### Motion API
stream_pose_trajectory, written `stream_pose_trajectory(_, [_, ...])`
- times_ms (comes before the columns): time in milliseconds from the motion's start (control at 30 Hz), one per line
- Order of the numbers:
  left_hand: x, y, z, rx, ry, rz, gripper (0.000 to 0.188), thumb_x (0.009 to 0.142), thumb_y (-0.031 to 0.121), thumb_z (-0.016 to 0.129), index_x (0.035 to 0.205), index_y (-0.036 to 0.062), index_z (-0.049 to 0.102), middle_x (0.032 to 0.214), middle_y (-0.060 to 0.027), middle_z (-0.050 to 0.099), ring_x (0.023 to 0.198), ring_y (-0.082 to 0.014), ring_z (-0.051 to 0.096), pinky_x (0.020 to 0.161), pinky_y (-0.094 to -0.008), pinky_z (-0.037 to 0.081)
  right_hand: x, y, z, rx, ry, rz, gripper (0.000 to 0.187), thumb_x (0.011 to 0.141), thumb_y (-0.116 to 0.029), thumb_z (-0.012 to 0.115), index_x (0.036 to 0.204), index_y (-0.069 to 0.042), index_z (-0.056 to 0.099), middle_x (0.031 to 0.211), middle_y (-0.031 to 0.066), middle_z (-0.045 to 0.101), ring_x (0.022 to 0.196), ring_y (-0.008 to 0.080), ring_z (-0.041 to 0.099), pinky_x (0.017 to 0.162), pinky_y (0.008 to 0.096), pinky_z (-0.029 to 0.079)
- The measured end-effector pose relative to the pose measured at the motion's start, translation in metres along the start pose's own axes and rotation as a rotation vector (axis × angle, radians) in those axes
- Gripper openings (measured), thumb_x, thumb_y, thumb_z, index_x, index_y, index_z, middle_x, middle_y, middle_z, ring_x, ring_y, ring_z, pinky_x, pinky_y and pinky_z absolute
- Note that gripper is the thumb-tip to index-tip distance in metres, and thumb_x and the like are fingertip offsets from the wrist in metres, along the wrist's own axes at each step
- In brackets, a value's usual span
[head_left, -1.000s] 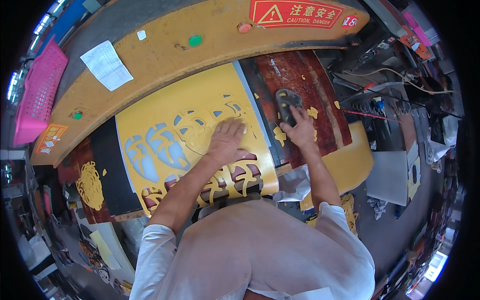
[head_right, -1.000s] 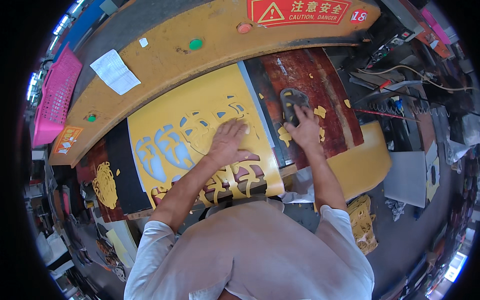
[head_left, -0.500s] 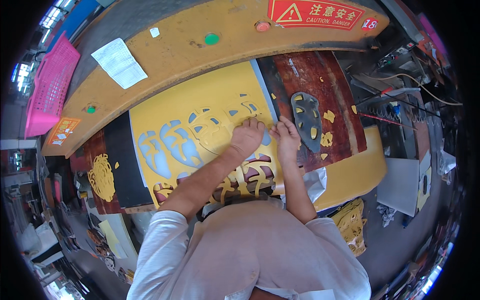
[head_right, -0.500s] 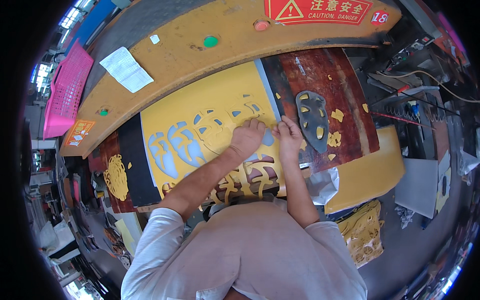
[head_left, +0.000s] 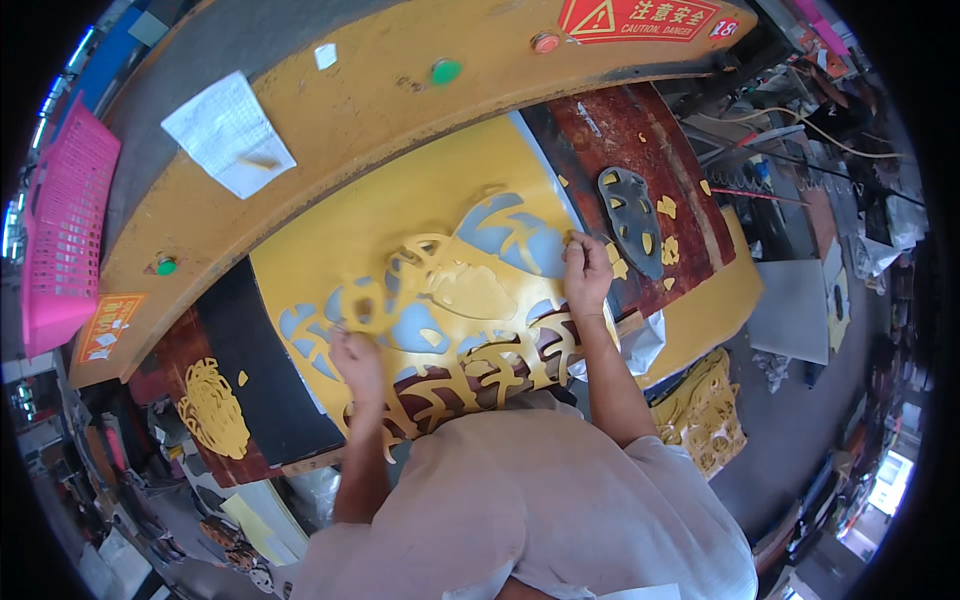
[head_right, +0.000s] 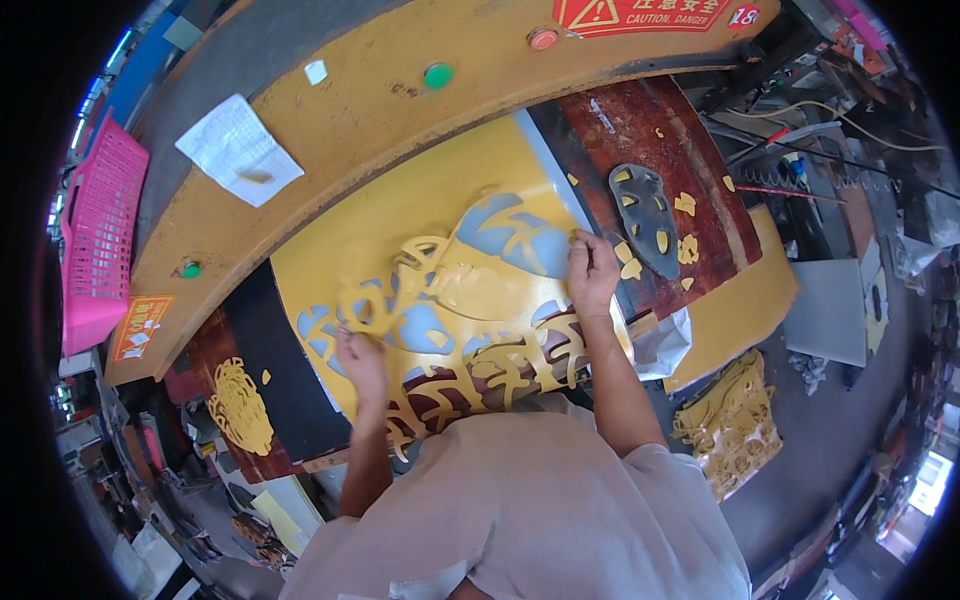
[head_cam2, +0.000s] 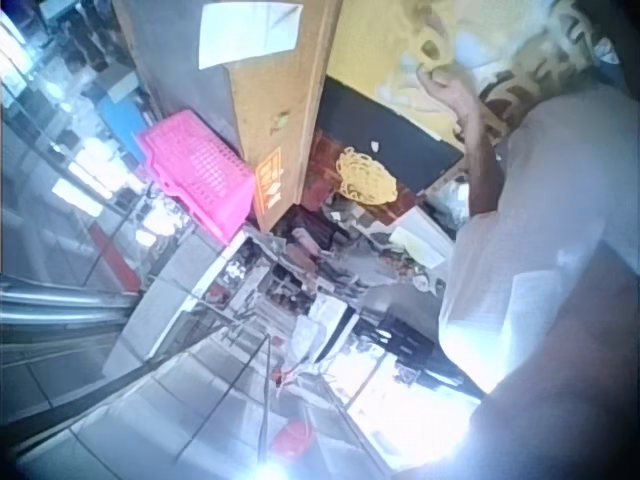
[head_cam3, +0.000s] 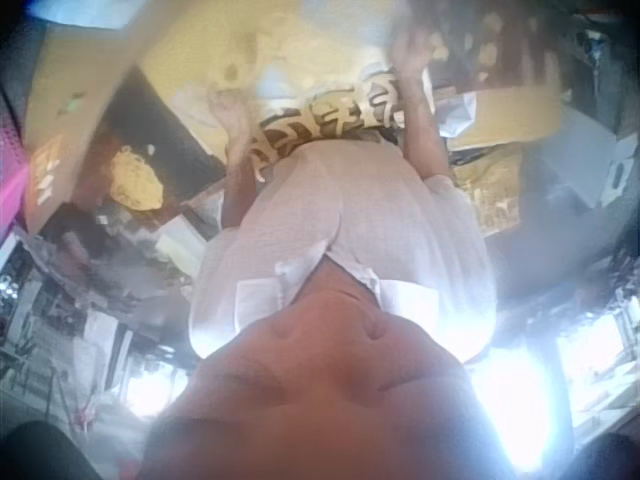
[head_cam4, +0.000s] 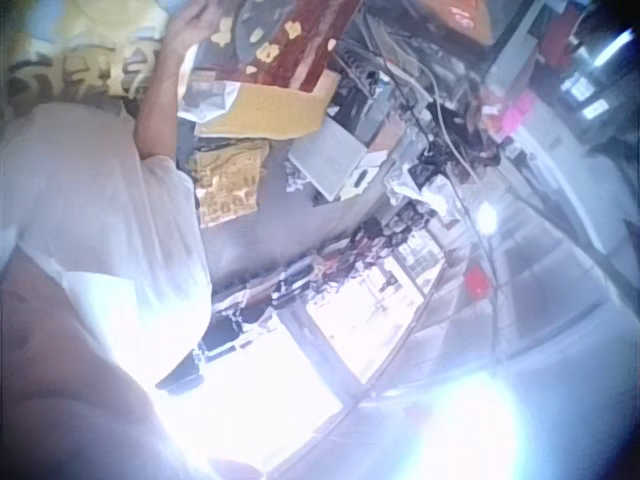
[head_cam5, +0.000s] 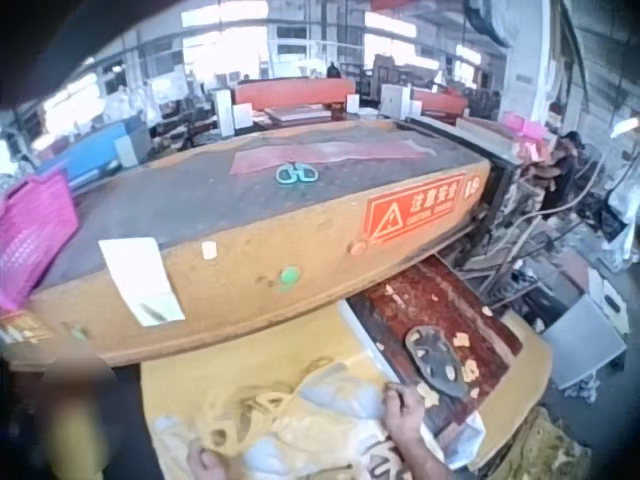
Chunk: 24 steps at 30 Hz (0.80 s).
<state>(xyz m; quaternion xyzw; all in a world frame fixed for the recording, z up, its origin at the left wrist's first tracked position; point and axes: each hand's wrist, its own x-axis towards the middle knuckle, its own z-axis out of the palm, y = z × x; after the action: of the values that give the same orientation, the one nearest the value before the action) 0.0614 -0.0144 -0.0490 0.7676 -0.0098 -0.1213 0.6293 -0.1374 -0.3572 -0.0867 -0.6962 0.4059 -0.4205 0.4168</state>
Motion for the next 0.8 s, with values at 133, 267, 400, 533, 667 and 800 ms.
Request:
stream_pose_trajectory(133, [-0.062,-0.025,0.031,0.129,-0.258,0.18,0.016,0.091,-0.006,0.048,0.101,0.0014,0.059,0.085,-0.0071,0.057,0.073,-0.0163,0.055,0.066,-0.0331,0.048,0.011,-0.028,0.004,0.053,-0.017,0.195,0.023,0.104,-0.02,0.069,0.108,0.001,0.074,0.088,0.0062,0.07,0.073,0.0133,0.067,0.068,0.0284,0.054])
stream_pose_trajectory(267, [-0.061,0.014,0.047,0.185,-0.433,0.54,0.018,0.085,-0.008,0.054,0.099,0.002,0.059,0.089,-0.0158,0.064,0.076,-0.0346,0.064,0.071,-0.0424,0.054,0.03,-0.082,0.017,0.099,-0.381,0.648,0.036,0.105,-0.032,0.069,0.11,0.003,0.074,0.089,0.0076,0.072,0.07,0.0124,0.067,0.062,0.0274,0.055])
stream_pose_trajectory(400, [-0.057,0.027,0.056,0.304,-0.581,0.714,0.017,0.083,-0.006,0.059,0.097,0.0032,0.059,0.091,-0.0165,0.065,0.081,-0.0408,0.066,0.07,-0.0475,0.056,0.04,-0.117,0.064,-0.012,-0.631,0.431,0.042,0.1,-0.041,0.075,0.101,0.001,0.076,0.081,0.0047,0.072,0.065,0.0092,0.064,0.054,0.0265,0.05])
stream_pose_trajectory(533, [-0.048,0.032,0.068,0.402,-0.813,0.763,0.015,0.083,-0.002,0.062,0.096,0.0049,0.064,0.093,-0.0122,0.067,0.089,-0.0375,0.066,0.08,-0.0466,0.056,0.038,-0.117,0.087,-0.125,-0.723,0.566,0.036,0.097,-0.037,0.081,0.089,-0.002,0.075,0.073,0.0007,0.067,0.065,0.0062,0.06,0.053,0.0257,0.046])
stream_pose_trajectory(667, [0.011,0.063,0.095,0.132,-0.918,0.65,0.016,0.082,-0.004,0.058,0.095,0.0027,0.065,0.099,-0.0155,0.066,0.103,-0.0389,0.063,0.095,-0.0457,0.051,0.033,-0.11,0.093,-0.068,-0.734,0.463,0.035,0.094,-0.034,0.083,0.083,-0.002,0.074,0.072,0.0011,0.068,0.064,0.009,0.057,0.06,0.0279,0.046])
stream_pose_trajectory(800, [0.069,0.07,0.156,0.417,-0.418,0.818,0.032,0.096,0.008,0.06,0.128,0.0048,0.063,0.134,-0.0179,0.062,0.133,-0.0387,0.056,0.114,-0.0516,0.042,0.045,-0.119,0.098,-0.5,-0.8,0.098,0.027,0.093,-0.029,0.078,0.086,-0.003,0.075,0.074,0.0049,0.069,0.066,0.0165,0.06,0.065,0.0347,0.051])
